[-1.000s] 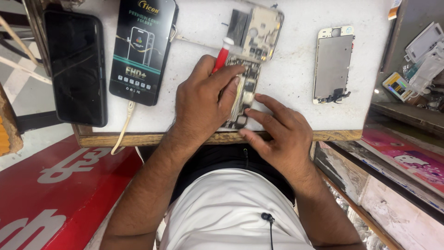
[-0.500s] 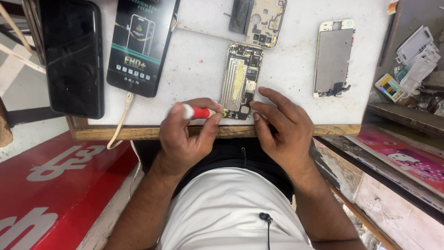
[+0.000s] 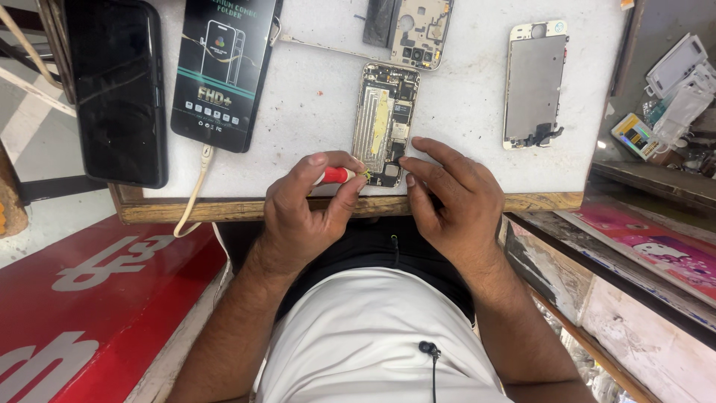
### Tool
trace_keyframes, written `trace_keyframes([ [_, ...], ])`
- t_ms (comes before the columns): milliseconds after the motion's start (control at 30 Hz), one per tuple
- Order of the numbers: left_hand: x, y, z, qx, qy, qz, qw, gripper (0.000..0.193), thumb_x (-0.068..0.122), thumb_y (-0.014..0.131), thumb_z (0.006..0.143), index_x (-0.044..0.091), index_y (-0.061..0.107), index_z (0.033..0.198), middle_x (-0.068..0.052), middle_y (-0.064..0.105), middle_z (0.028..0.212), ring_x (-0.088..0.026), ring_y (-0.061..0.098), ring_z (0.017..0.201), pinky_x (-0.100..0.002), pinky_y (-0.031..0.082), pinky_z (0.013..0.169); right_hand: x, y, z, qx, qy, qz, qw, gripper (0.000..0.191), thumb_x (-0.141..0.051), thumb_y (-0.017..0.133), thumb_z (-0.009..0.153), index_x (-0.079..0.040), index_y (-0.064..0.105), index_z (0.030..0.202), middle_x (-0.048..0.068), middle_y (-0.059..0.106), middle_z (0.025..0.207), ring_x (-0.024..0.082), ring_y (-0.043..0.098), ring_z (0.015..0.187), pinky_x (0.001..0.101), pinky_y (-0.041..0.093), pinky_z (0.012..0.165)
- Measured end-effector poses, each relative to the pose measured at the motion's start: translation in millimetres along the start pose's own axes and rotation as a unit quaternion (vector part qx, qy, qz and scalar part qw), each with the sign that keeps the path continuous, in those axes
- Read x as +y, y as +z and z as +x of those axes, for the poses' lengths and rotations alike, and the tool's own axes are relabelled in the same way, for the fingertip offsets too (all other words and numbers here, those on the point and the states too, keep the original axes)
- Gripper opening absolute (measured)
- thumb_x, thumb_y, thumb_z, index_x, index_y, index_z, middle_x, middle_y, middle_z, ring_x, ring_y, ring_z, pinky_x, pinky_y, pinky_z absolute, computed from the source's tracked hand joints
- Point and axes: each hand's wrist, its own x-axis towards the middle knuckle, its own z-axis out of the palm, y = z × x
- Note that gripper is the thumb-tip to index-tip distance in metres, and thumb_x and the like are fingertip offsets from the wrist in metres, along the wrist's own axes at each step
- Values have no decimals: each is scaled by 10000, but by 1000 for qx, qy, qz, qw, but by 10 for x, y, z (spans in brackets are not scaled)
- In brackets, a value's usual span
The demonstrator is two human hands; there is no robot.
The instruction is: The person disassembles a white smartphone, removes the back cover, and uses a screwdriver to unscrew components on the motherboard. The person handles the phone, back cover, and internal parts on a cluttered workbench.
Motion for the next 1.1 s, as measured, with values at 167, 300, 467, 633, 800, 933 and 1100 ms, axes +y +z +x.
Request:
trace_keyframes([
  [167,-43,12,-6,-10,25,12,1000,754,-26,730,1015,193,201,1507,-193,696,1145,-277,761,1061,-352,685,887,15,12,-20,2,0,4,1000,162,-89,765,943,-123,769,1102,33,735,1255,150,689,799,318,552,733],
  [300,-34,12,-28,-1,-23,-38,999,694,-42,682,1044,202,228,1508,-182,703,1173,-254,755,1094,-317,677,864,48,23,-38,7,9,26,1000,148,-74,765,944,-109,767,1088,47,739,1246,142,704,811,302,560,713],
  [467,67,-37,-66,55,-164,-239,955,612,-12,596,1148,201,204,1565,-216,679,1252,-229,723,1137,-362,649,1007,72,14,-59,25,24,81,996,162,-31,745,950,-89,756,1100,81,735,1247,145,739,877,278,591,718],
  [633,96,-5,-43,67,-185,-314,929,621,16,575,1174,192,144,1586,-232,647,1320,-234,719,1154,-410,615,1105,49,-24,-54,25,37,112,993,179,4,729,944,-71,748,1106,100,734,1247,144,749,885,257,603,703],
  [800,44,1,-21,65,-194,-335,920,623,47,566,1175,186,123,1590,-218,648,1309,-240,726,1163,-421,617,1113,-6,-80,0,-9,68,158,985,188,13,726,934,-50,747,1110,129,735,1244,132,753,866,221,601,630],
  [933,23,0,-31,75,-195,-351,913,632,50,568,1173,179,117,1596,-196,657,1271,-242,726,1160,-422,616,1106,-138,-67,25,-15,38,188,981,189,-13,724,962,-52,736,1146,132,722,1265,191,765,1020,250,643,765],
  [1100,20,3,-52,89,-188,-342,916,627,33,588,1170,179,139,1583,-174,653,1227,-235,722,1145,-422,619,1092,-158,5,57,-21,-11,190,981,217,7,699,934,-32,704,1147,152,732,1181,277,732,1113,363,624,940],
])
